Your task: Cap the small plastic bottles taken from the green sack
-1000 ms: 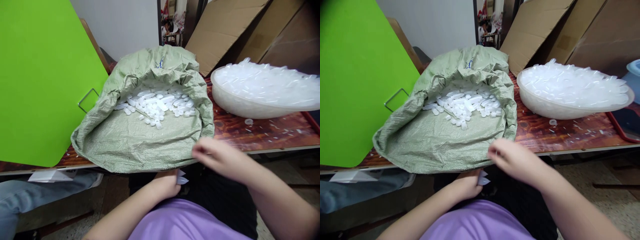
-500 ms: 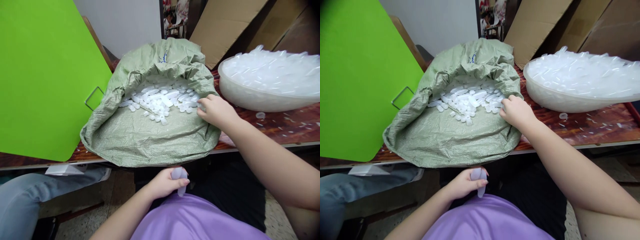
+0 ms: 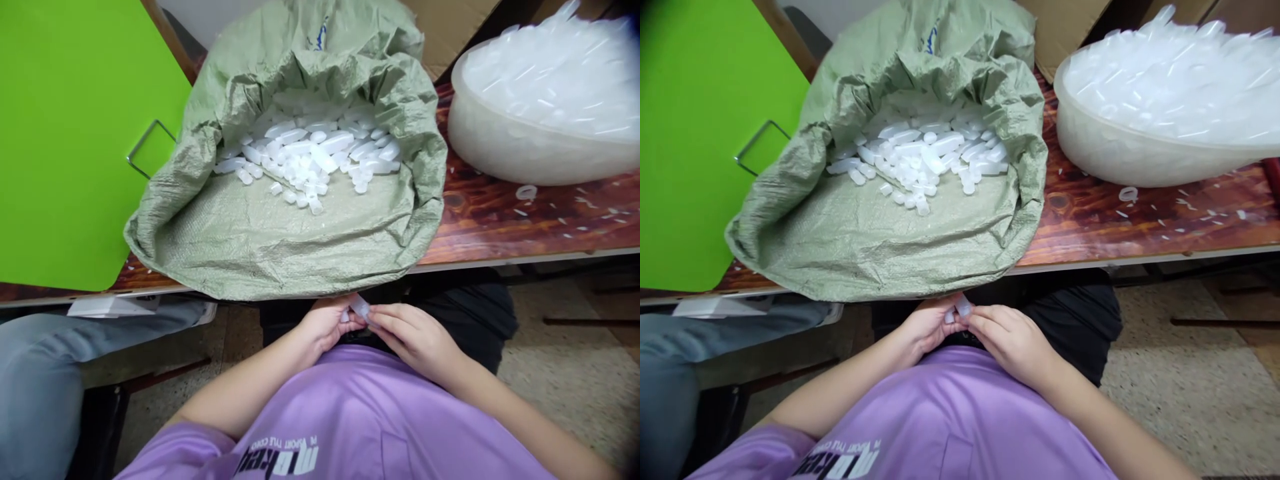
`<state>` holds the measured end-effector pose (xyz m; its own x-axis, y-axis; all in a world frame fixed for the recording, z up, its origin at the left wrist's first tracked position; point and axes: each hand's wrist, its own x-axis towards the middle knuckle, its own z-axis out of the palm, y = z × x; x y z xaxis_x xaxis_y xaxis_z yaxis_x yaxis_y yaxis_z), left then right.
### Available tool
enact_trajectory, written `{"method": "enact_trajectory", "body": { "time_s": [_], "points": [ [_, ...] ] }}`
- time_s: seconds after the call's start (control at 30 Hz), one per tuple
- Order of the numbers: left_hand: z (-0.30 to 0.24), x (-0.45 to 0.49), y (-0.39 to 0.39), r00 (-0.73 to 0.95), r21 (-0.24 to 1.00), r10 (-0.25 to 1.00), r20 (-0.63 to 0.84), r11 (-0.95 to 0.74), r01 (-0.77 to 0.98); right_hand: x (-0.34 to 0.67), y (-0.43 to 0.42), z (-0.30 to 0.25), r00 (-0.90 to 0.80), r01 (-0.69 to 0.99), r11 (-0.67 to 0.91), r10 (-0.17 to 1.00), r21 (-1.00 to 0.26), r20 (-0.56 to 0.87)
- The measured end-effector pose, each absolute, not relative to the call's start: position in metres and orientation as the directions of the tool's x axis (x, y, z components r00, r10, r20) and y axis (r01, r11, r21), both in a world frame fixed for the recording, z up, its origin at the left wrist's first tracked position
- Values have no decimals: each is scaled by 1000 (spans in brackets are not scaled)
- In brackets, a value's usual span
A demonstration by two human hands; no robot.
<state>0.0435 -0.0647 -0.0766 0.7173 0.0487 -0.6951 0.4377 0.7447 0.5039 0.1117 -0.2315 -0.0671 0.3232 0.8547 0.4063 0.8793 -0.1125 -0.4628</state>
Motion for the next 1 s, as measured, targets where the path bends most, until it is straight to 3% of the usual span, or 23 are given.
{"method": "enact_trajectory", "body": {
  "time_s": [0.1,0.2,0.3,0.33,0.4,0.47,0.5,0.63,0.77,0.9,1.0],
  "points": [
    [-77,46,-66,624,497,126,-771,732,467,119,-234,-75,265,920,-74,841,-386,472],
    [-81,44,-67,605,495,125,-786,714,495,124,-238,-80,182,953,-23,841,-301,510],
    [-83,42,-67,621,531,142,-771,682,502,126,-237,-85,252,927,-75,851,-367,462],
    [-83,42,-68,621,549,163,-766,669,502,125,-236,-87,358,873,-160,852,-461,381],
    [-81,42,-70,632,584,199,-749,649,487,123,-232,-90,574,644,-384,815,-662,86],
    [-80,43,-72,652,612,223,-725,643,461,121,-229,-92,651,432,-538,742,-724,-163],
    [-80,43,-73,657,622,240,-715,647,440,119,-227,-93,663,417,-551,729,-723,-172],
    [-82,44,-73,640,616,277,-716,682,394,115,-227,-98,633,631,-433,767,-643,104],
    [-86,43,-72,641,592,245,-727,697,404,113,-226,-102,677,420,-567,716,-709,-172],
    [-89,42,-72,657,590,266,-705,734,337,112,-223,-104,680,487,-505,731,-712,-53],
    [-90,41,-71,659,581,267,-703,749,317,113,-220,-104,656,353,-549,723,-757,-218]
  ]
}}
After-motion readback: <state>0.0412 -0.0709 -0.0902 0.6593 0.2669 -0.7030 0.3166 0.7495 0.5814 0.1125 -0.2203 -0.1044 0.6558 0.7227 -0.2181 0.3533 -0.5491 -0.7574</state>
